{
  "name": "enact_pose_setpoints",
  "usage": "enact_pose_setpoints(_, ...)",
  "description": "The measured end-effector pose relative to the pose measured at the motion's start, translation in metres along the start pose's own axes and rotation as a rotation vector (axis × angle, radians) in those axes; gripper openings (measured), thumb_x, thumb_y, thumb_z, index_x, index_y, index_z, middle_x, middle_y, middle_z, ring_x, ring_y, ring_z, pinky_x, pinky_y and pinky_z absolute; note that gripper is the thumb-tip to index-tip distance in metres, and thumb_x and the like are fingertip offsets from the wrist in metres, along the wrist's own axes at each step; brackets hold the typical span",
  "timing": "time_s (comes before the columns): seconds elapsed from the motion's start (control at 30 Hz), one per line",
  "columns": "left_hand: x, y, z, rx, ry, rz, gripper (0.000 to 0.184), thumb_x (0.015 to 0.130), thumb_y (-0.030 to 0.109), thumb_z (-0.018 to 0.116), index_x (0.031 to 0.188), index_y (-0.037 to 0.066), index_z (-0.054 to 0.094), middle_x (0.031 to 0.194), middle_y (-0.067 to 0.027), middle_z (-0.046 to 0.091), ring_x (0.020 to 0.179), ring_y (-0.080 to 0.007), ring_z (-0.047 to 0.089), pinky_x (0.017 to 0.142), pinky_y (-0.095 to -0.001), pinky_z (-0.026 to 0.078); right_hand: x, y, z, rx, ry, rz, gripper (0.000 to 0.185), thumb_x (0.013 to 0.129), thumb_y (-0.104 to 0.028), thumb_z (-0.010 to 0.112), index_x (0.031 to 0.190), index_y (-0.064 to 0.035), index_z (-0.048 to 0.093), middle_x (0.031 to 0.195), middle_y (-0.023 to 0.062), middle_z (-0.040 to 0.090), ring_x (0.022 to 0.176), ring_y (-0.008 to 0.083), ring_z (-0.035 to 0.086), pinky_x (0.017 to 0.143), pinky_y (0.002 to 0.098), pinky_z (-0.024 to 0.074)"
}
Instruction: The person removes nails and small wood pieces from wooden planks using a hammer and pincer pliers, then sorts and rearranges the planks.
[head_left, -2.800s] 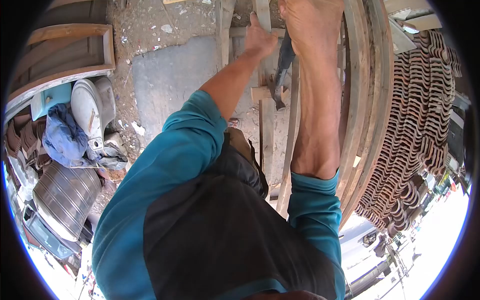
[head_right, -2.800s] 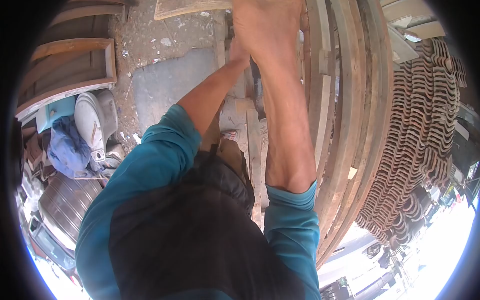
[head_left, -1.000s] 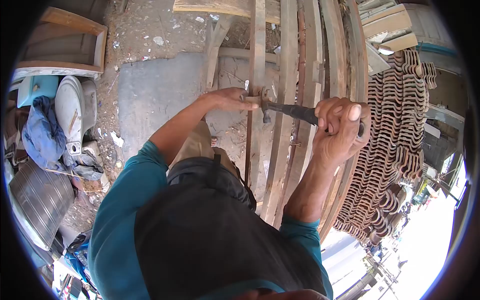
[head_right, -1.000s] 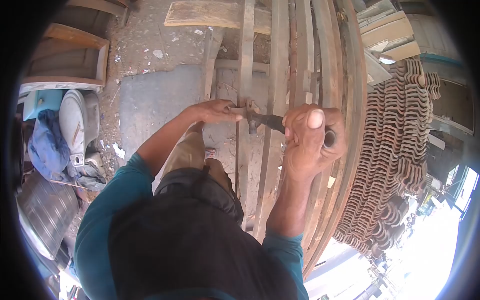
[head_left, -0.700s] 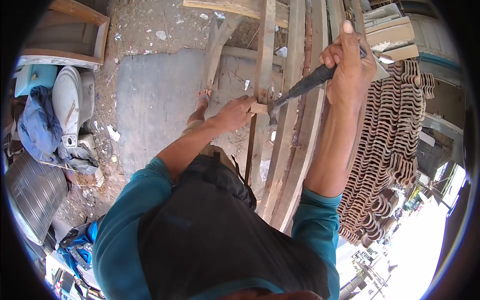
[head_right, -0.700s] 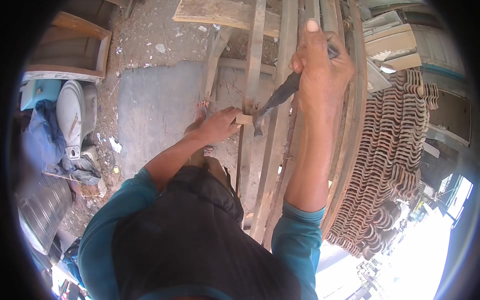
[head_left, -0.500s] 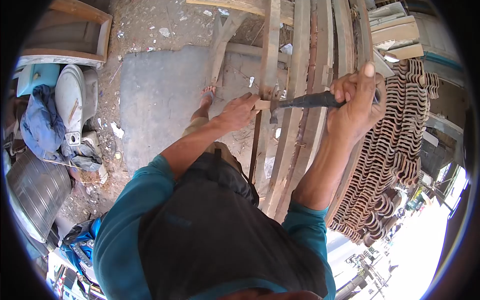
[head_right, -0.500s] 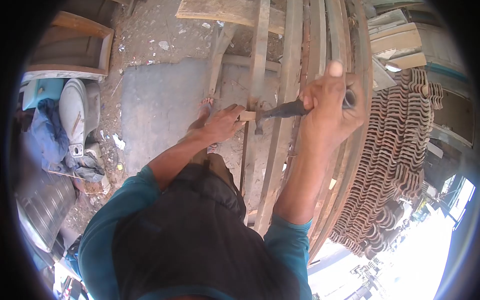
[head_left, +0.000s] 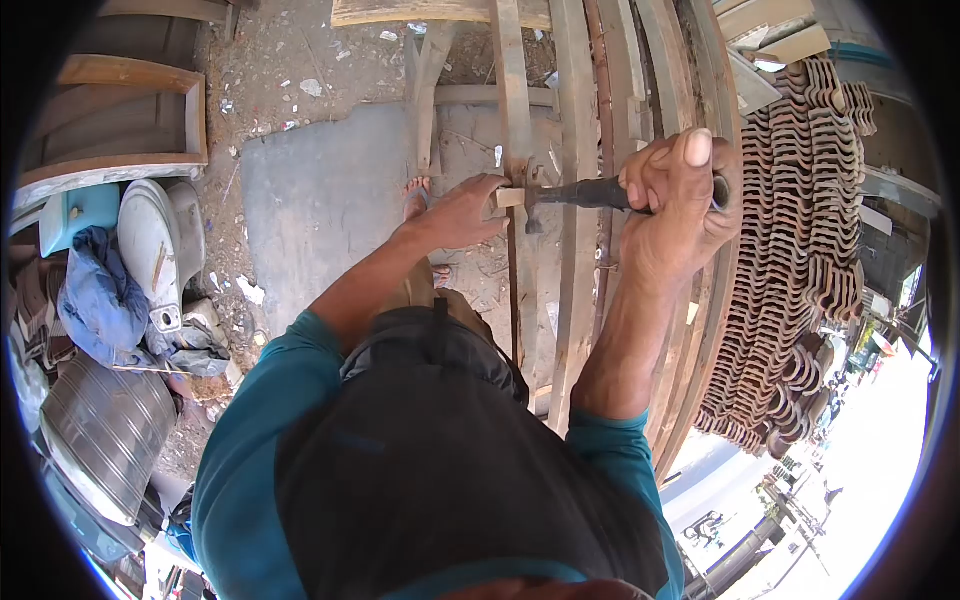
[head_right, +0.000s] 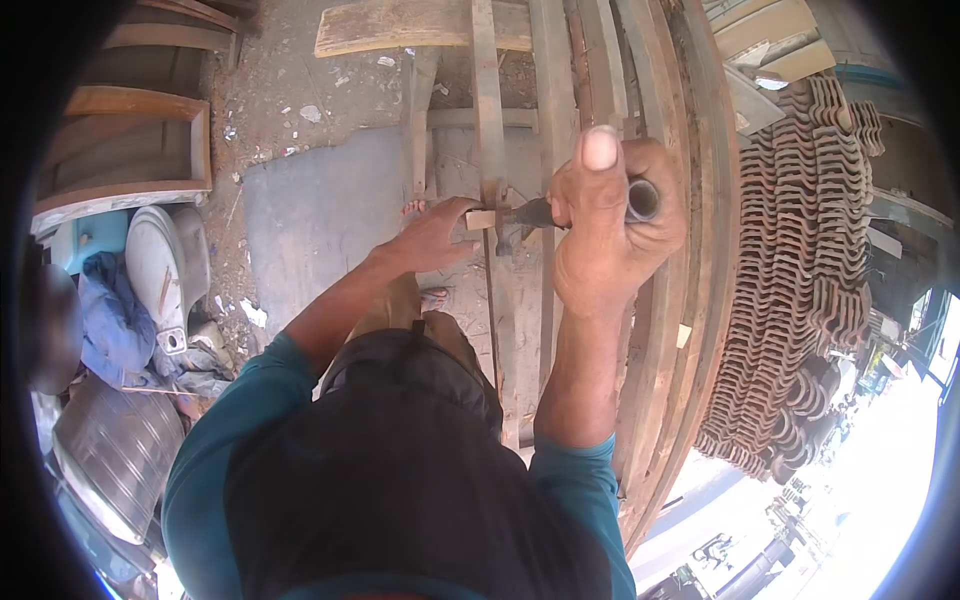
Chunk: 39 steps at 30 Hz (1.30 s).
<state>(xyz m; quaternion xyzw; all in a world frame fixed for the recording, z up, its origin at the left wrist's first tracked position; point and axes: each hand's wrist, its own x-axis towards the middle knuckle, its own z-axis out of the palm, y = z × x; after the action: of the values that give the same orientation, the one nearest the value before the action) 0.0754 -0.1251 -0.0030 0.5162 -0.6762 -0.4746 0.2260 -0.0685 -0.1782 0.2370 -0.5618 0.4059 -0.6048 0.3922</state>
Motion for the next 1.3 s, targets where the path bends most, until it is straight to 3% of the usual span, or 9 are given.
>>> enact_pose_setpoints(0.1, -0.004, 0.006, -0.007, -0.008, -0.081, -0.08, 0.075, 0.089, 0.038, 0.065, 0.15, 0.004, 0.036, 0.148, -0.0216, 0.046, 0.135, -0.0379, 0.047, 0.11, -0.0471, 0.038, 0.008, -0.002, -0.003, 0.152, -0.18, 0.075, 0.051, 0.103, -0.043, 0.052, 0.078, 0.001, 0.055, 0.059, 0.0083, 0.052, 0.052, 0.0113, 0.045, 0.051, 0.0274, 0.038)
enact_pose_setpoints(0.23, 0.005, 0.012, -0.007, -0.22, -0.029, -0.112, 0.076, 0.092, 0.045, 0.06, 0.145, -0.003, 0.037, 0.144, -0.03, 0.045, 0.136, -0.0421, 0.045, 0.115, -0.0439, 0.036, 0.009, -0.016, -0.005, 0.068, -0.161, 0.205, 0.039, 0.096, -0.028, 0.055, 0.073, 0.0026, 0.058, 0.058, 0.0091, 0.05, 0.052, 0.0149, 0.045, 0.054, 0.0301, 0.0401)
enact_pose_setpoints(0.37, 0.082, -0.015, 0.009, -0.51, 0.399, -0.546, 0.105, 0.087, 0.068, 0.056, 0.148, -0.013, 0.026, 0.139, -0.0362, 0.049, 0.132, -0.0438, 0.05, 0.112, -0.0425, 0.039, 0.012, -0.013, -0.015, 0.139, -0.113, 0.21, 0.03, 0.092, -0.02, 0.054, 0.072, 0.0023, 0.056, 0.057, 0.0067, 0.046, 0.053, 0.0157, 0.044, 0.054, 0.0308, 0.0381)
enact_pose_setpoints(0.47, 0.133, 0.0, 0.001, -0.416, 0.228, -0.61, 0.113, 0.085, 0.07, 0.058, 0.149, -0.015, 0.022, 0.133, -0.036, 0.055, 0.128, -0.0449, 0.054, 0.108, -0.0429, 0.044, 0.01, -0.011, -0.012, 0.167, -0.085, 0.215, 0.034, 0.094, -0.023, 0.057, 0.072, 0.0016, 0.056, 0.055, 0.0047, 0.042, 0.051, 0.0147, 0.042, 0.052, 0.0303, 0.0354)
enact_pose_setpoints(0.53, 0.153, -0.012, 0.018, -0.282, 0.469, -0.563, 0.109, 0.084, 0.062, 0.064, 0.149, -0.014, 0.022, 0.127, -0.0365, 0.059, 0.124, -0.0455, 0.057, 0.103, -0.0437, 0.048, 0.009, -0.009, -0.011, 0.146, -0.078, 0.173, 0.037, 0.096, -0.026, 0.06, 0.07, -0.0004, 0.053, 0.053, 0.0035, 0.04, 0.049, 0.0134, 0.039, 0.05, 0.029, 0.0332)
enact_pose_setpoints(0.9, 0.13, -0.014, 0.0, -0.219, 0.348, -0.53, 0.097, 0.087, 0.053, 0.063, 0.148, -0.013, 0.026, 0.134, -0.0371, 0.054, 0.13, -0.0443, 0.053, 0.109, -0.0458, 0.043, -0.013, -0.01, 0.003, 0.173, -0.02, 0.071, 0.033, 0.096, -0.02, 0.06, 0.071, -0.0027, 0.048, 0.053, 0.0046, 0.044, 0.046, 0.0106, 0.037, 0.045, 0.0273, 0.0325)
enact_pose_setpoints(1.03, 0.054, -0.047, -0.013, -0.209, 0.251, -0.151, 0.07, 0.091, 0.047, 0.061, 0.14, -0.002, 0.047, 0.146, -0.0286, 0.046, 0.138, -0.0403, 0.044, 0.114, -0.0446, 0.038, -0.001, -0.007, -0.007, 0.174, -0.012, 0.054, 0.038, 0.096, -0.021, 0.06, 0.065, -0.0048, 0.047, 0.049, 0.0031, 0.039, 0.043, 0.0114, 0.034, 0.045, 0.0281, 0.0319)
enact_pose_setpoints(1.13, -0.012, 0.005, -0.006, -0.042, 0.058, 0.072, 0.061, 0.09, 0.037, 0.066, 0.137, 0.002, 0.049, 0.136, -0.0248, 0.053, 0.129, -0.0416, 0.051, 0.108, -0.0465, 0.042, 0.004, -0.004, -0.006, 0.145, 0.056, 0.077, 0.04, 0.096, -0.022, 0.062, 0.063, -0.0063, 0.047, 0.047, 0.002, 0.036, 0.041, 0.0108, 0.032, 0.044, 0.0284, 0.0311)
enact_pose_setpoints(1.3, -0.001, -0.005, 0.04, 0.075, 0.293, 0.021, 0.046, 0.092, 0.025, 0.068, 0.132, 0.012, 0.051, 0.124, -0.016, 0.058, 0.114, -0.0394, 0.06, 0.092, -0.0501, 0.05, 0.01, -0.007, -0.002, 0.085, -0.002, 0.076, 0.042, 0.094, -0.02, 0.069, 0.063, -0.0081, 0.045, 0.048, 0.0009, 0.038, 0.042, 0.0104, 0.035, 0.044, 0.0286, 0.0318)
